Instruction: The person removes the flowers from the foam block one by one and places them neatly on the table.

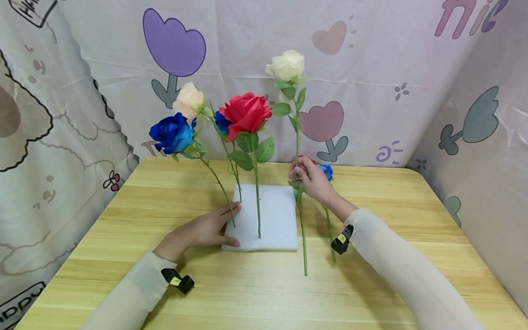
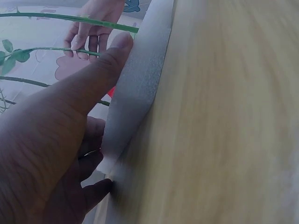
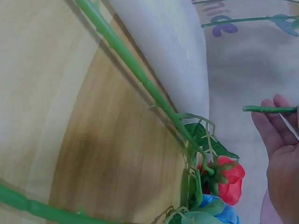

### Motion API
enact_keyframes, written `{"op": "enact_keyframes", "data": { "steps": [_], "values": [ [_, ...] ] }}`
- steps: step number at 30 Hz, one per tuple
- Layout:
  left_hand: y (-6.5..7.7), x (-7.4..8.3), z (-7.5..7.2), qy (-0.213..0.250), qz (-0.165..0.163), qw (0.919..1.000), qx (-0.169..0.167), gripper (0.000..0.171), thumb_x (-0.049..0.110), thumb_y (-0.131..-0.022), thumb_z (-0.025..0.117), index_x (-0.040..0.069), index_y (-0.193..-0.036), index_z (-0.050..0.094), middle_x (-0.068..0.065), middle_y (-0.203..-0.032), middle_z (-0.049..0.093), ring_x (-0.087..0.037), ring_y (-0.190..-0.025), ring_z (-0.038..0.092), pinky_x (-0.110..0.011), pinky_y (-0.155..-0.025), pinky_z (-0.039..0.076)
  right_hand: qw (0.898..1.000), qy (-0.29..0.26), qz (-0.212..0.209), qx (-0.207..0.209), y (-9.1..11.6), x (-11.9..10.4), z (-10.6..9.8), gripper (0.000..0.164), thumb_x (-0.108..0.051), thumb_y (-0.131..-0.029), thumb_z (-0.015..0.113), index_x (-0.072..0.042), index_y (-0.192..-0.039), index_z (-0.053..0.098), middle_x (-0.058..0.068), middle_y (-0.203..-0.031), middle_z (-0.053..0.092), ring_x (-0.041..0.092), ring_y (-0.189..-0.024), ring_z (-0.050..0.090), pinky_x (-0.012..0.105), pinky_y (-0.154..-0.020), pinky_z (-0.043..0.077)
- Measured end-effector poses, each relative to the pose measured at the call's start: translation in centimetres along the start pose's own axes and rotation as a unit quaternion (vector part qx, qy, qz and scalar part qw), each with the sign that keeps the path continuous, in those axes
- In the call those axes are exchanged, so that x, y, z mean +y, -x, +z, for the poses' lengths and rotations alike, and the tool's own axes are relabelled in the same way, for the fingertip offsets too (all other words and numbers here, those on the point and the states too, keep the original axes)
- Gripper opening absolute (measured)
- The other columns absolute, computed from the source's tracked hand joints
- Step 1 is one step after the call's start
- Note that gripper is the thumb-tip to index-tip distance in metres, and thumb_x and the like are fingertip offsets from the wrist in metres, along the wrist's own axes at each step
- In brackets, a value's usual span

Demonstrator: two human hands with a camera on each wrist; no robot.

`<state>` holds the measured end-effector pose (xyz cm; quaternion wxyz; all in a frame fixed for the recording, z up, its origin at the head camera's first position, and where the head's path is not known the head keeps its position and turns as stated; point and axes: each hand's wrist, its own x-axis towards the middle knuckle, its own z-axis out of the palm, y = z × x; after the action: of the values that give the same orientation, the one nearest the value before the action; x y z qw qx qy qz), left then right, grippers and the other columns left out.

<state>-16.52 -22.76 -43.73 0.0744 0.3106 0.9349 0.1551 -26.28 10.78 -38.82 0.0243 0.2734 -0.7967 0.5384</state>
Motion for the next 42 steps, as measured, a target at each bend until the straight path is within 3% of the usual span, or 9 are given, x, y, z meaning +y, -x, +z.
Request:
{"op": "enact_keyframes", "data": {
  "steps": [9,17,21,23,26,31,38,42],
  "values": [
    [0.0,0.1,-0.1,0.001,-0.001,1.0,0.0,0.112,0.082,-0.076,0.051,0.01,-0.156,0.021,-0.009,-0.163,0.013,-0.03,-0.145,0.021,-0.044,-0.112,0.032,0.999,-0.002,-0.02,0.03,1.0,-0.4,-0.4,0.018,-0.007,-0.105,0.041,0.0,-0.12,0.048,0.023,-0.102,0.064,0.034,-0.097,0.065,0.046,-0.084,0.055],
    [0.0,-0.1,0.0,0.006,-0.002,1.0,0.002,0.111,0.082,-0.076,0.051,0.011,-0.156,0.021,-0.008,-0.163,0.013,-0.029,-0.145,0.021,-0.044,-0.111,0.032,0.999,-0.011,-0.006,0.035,1.9,-0.9,-0.9,0.022,-0.004,-0.103,0.046,0.009,-0.121,0.048,0.027,-0.104,0.066,0.041,-0.1,0.064,0.047,-0.086,0.054],
    [0.0,-0.1,0.1,0.003,0.001,1.0,0.004,0.111,0.082,-0.076,0.05,0.01,-0.156,0.021,-0.009,-0.163,0.014,-0.03,-0.145,0.022,-0.044,-0.111,0.033,0.999,-0.001,0.002,0.034,2.6,-2.3,-1.1,0.019,0.0,-0.102,0.048,0.01,-0.118,0.049,0.027,-0.105,0.067,0.042,-0.1,0.064,0.048,-0.086,0.054],
    [0.0,-0.1,0.1,0.003,0.001,1.0,0.005,0.111,0.082,-0.076,0.05,0.01,-0.156,0.022,-0.009,-0.163,0.014,-0.03,-0.145,0.023,-0.044,-0.111,0.033,0.999,0.01,0.0,0.035,3.0,-3.3,-1.2,0.017,0.002,-0.101,0.049,0.009,-0.116,0.05,0.026,-0.103,0.068,0.039,-0.096,0.066,0.05,-0.085,0.054],
    [0.0,-0.1,0.0,0.003,0.0,1.0,0.004,0.111,0.082,-0.076,0.051,0.011,-0.156,0.021,-0.008,-0.163,0.014,-0.03,-0.145,0.023,-0.044,-0.111,0.033,0.999,0.031,-0.004,0.036,3.7,-4.8,-1.3,0.017,0.002,-0.1,0.05,0.007,-0.117,0.049,0.024,-0.1,0.069,0.026,-0.089,0.068,0.043,-0.08,0.057],
    [0.0,0.2,-0.1,0.007,-0.001,1.0,0.004,0.111,0.081,-0.076,0.051,0.01,-0.156,0.022,-0.009,-0.162,0.015,-0.03,-0.144,0.023,-0.044,-0.111,0.033,0.998,0.042,-0.013,0.037,4.3,-4.8,-1.7,0.022,0.004,-0.1,0.05,0.008,-0.122,0.047,0.026,-0.097,0.068,0.011,-0.08,0.066,0.028,-0.071,0.058],
    [0.0,0.2,-0.1,0.005,0.004,1.0,0.004,0.111,0.081,-0.077,0.051,0.008,-0.155,0.023,-0.011,-0.162,0.015,-0.03,-0.145,0.023,-0.044,-0.111,0.033,0.998,0.037,-0.019,0.04,4.6,-1.4,-2.2,0.026,0.0,-0.1,0.053,0.004,-0.125,0.048,0.024,-0.094,0.068,0.036,-0.081,0.067,0.041,-0.07,0.058],
    [-0.1,0.2,0.0,0.005,0.002,1.0,0.002,0.111,0.081,-0.077,0.051,0.008,-0.156,0.022,-0.01,-0.162,0.015,-0.029,-0.145,0.022,-0.043,-0.111,0.033,0.998,0.042,-0.025,0.036,5.2,-1.0,-2.5,0.029,-0.002,-0.099,0.055,0.005,-0.126,0.047,0.023,-0.094,0.069,0.039,-0.082,0.067,0.046,-0.069,0.058]
  ]
}}
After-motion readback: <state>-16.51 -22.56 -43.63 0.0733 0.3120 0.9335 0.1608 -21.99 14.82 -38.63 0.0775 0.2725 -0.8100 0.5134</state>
